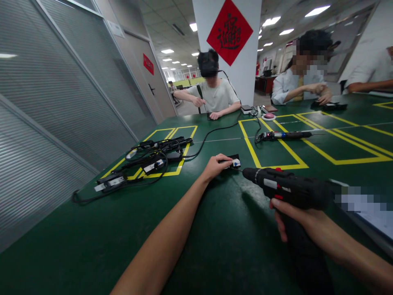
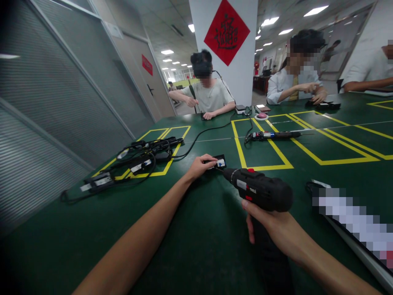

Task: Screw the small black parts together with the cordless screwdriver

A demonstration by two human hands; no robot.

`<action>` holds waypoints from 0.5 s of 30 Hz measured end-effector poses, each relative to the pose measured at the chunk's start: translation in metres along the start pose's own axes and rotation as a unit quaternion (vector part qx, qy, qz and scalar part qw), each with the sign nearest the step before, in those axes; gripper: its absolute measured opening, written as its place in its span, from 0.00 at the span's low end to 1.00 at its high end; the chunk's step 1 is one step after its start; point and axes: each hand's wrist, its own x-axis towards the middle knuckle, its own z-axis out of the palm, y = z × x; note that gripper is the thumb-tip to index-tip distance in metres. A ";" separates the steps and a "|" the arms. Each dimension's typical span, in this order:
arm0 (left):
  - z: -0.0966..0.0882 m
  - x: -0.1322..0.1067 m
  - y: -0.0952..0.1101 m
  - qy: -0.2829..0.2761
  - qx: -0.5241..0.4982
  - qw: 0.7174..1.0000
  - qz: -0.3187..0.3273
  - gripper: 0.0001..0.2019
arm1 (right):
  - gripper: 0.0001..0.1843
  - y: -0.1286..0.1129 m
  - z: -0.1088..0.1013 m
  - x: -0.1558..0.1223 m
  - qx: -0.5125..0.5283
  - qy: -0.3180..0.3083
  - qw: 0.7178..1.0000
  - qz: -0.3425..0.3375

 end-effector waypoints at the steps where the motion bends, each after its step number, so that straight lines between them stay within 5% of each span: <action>1: 0.000 0.000 0.000 0.000 -0.001 1.000 0.000 0.13 | 0.27 -0.001 0.001 -0.001 -0.003 0.001 1.000 0.000; 15: 0.000 0.000 0.001 0.003 0.005 1.000 0.001 0.13 | 0.21 -0.006 0.009 -0.004 0.084 0.032 0.996 0.018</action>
